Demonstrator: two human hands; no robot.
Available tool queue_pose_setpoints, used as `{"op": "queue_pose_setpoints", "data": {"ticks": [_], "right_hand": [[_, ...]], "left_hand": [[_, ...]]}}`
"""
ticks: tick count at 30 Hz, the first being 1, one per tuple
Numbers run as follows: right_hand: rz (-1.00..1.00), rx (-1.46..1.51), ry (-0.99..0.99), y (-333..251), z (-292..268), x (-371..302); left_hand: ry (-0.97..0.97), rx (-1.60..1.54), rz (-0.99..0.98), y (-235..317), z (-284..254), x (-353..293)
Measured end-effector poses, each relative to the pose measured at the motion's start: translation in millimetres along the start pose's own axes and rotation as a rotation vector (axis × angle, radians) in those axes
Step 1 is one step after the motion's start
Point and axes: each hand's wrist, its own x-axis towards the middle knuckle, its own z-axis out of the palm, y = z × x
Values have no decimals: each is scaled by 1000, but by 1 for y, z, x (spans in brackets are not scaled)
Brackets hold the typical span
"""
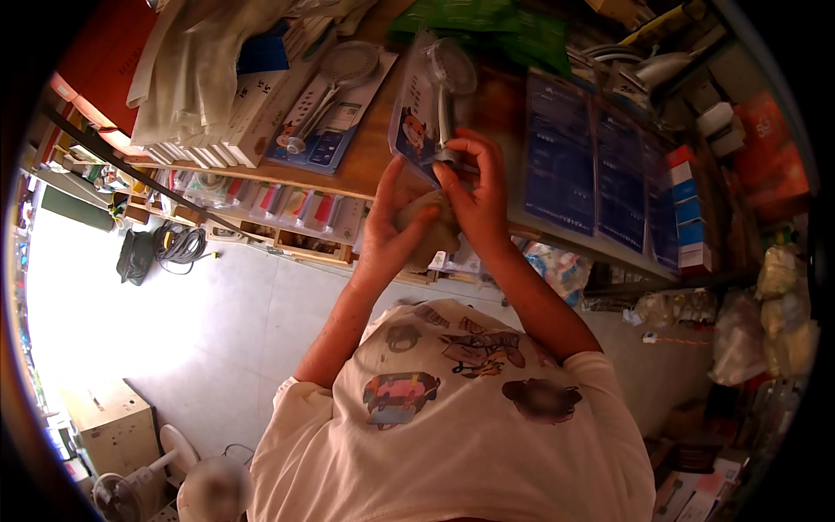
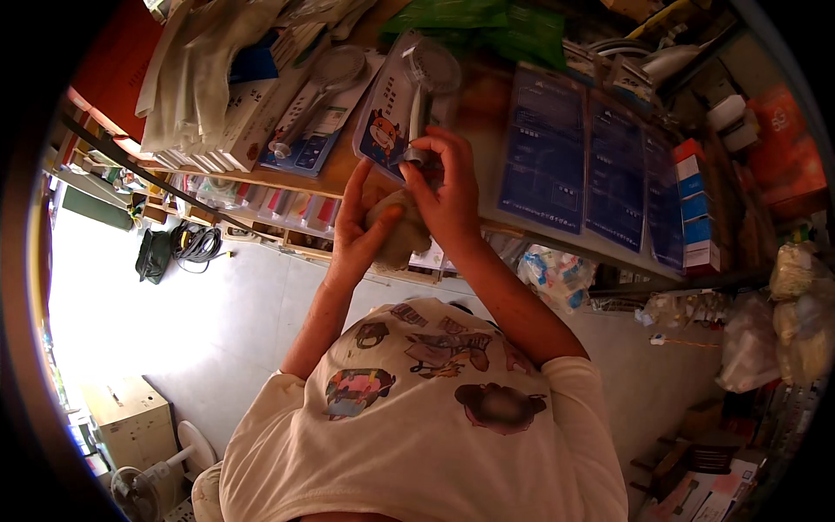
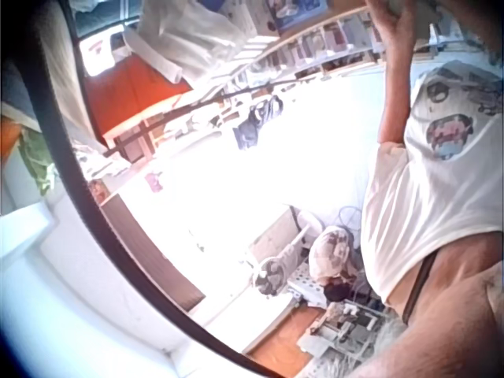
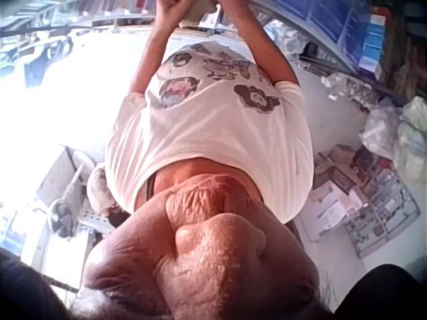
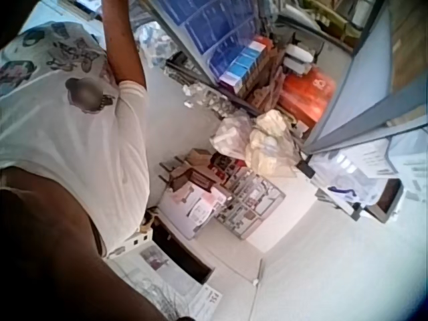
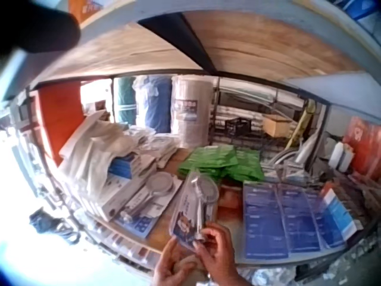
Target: The person walks through a cluttered storage room and organizes items on a shelf. They pick up and rearrange several packaged kitchen utensils and green packets, then wipe the shelf surface with a cloth. Finally, they pick up a green bottle and wipe it before placing it back.
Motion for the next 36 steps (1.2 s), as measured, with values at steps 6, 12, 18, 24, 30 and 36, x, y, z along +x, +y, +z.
{"op": "queue_pose_setpoints", "data": {"ticks": [6,12,18,24,30,36], "right_hand": [[208,343,39,6,-20,-7],[314,404,-17,9,-39,-20],[363,424,-114,13,-53,-33],[399,527,-169,-6,-65,-39],[516,466,-97,-5,-66,-47],[576,421,-39,11,-50,-58]], "left_hand": [[5,310,66,15,26,8],[-28,535,51,40,53,7],[-49,585,139,27,70,3],[-57,567,45,23,82,-4],[-89,627,103,16,84,-5],[-178,584,155,14,59,-5]]}}
